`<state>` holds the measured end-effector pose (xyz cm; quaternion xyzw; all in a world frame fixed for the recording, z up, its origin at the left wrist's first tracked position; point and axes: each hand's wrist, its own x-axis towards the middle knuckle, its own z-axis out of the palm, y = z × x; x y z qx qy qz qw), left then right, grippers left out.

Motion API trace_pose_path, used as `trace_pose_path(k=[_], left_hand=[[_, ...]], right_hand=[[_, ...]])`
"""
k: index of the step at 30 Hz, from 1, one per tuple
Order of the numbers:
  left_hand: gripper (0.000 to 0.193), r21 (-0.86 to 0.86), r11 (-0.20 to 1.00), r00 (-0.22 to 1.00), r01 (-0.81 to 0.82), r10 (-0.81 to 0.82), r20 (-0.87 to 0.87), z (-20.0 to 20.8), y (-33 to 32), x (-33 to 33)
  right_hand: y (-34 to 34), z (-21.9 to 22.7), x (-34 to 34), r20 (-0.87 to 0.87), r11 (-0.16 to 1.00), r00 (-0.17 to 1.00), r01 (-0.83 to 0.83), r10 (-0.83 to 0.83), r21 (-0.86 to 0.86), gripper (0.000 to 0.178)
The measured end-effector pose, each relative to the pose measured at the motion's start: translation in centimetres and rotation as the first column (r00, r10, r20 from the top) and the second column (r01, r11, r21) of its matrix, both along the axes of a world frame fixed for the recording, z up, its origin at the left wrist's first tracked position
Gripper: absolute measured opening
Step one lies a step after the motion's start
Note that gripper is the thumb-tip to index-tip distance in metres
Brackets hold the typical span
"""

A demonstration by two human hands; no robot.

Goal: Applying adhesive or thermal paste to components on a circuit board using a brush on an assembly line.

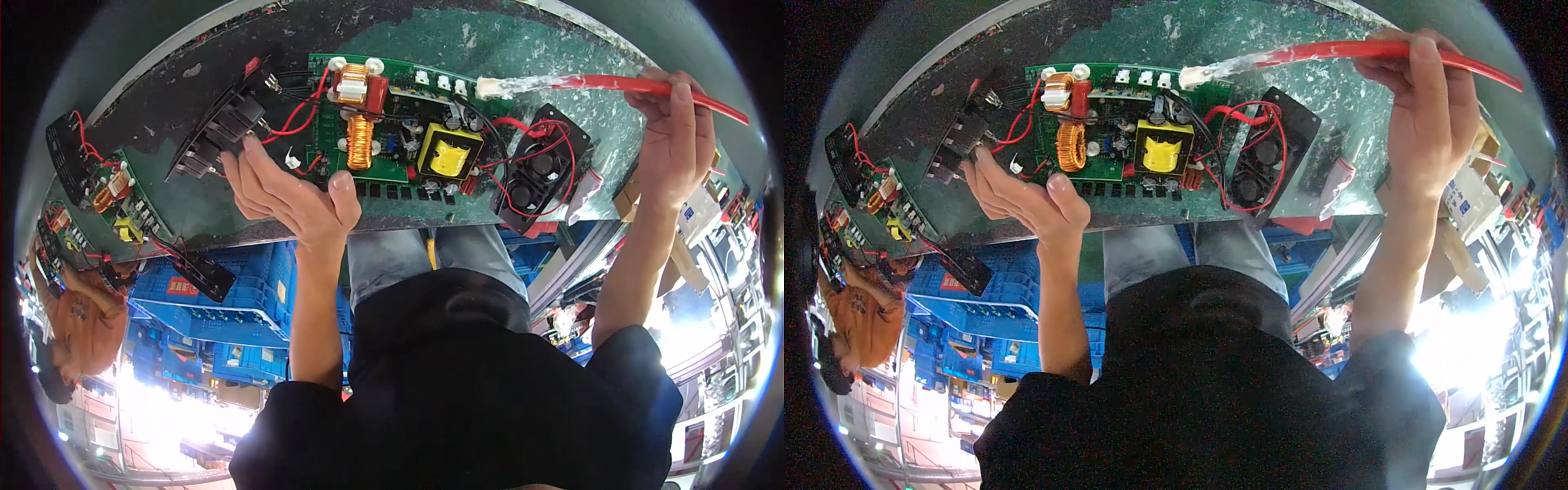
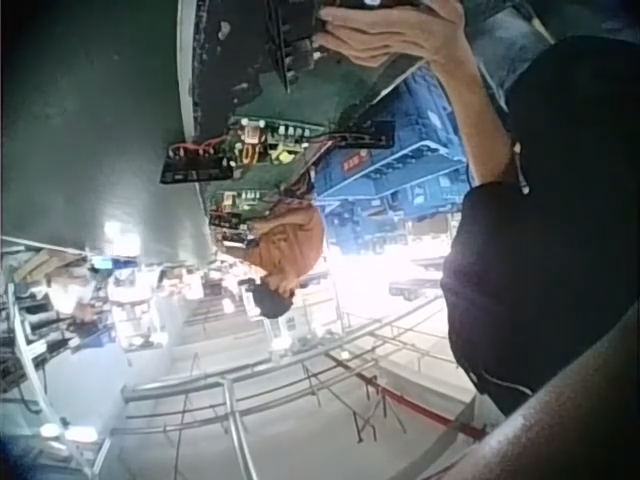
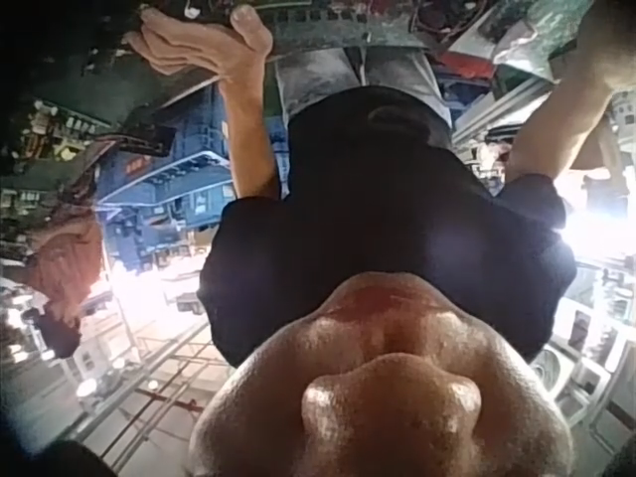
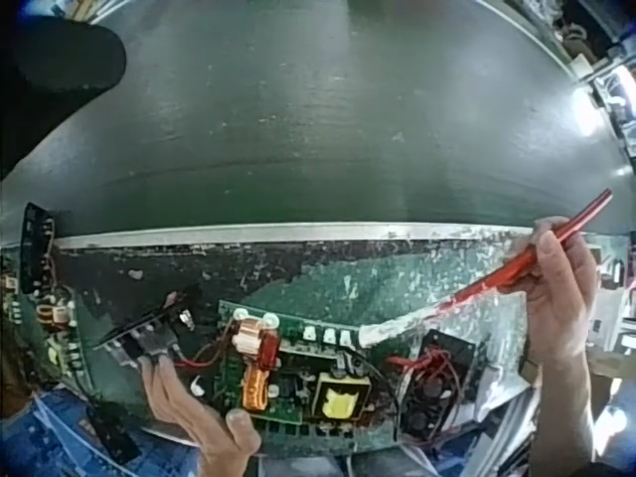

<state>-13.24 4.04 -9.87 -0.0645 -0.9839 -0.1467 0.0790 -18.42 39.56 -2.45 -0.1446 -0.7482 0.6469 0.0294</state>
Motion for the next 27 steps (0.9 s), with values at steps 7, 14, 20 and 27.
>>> trace_pose_path(k=[7, 14, 20, 27], left_hand=[[0.082, -0.010, 1.000, 1.000, 0.006, -0.006, -0.010, 0.0, -0.2, 0.0], [0.080, -0.024, 1.000, 1.000, 0.008, -0.008, -0.013, 0.1, -0.5, 0.1], [0.080, -0.012, 1.000, 1.000, 0.007, -0.007, -0.006, -0.1, -0.2, 0.1], [0.080, -0.006, 1.000, 1.000, 0.009, -0.009, -0.007, -0.1, -0.2, 0.1]], right_hand=[[0.4, -0.2, 0.2, 0.050, 1.000, 0.999, -0.016, 0.016, 0.014, 0.029], [-0.3, -0.8, 0.3, 0.039, 1.000, 0.999, 0.021, -0.021, 0.006, 0.030], [0.4, -0.4, 0.4, -0.001, 0.999, 0.999, 0.037, -0.037, 0.033, 0.030], [0.1, -0.1, 0.4, 0.020, 0.999, 1.000, 0.015, -0.016, 0.033, 0.029]])
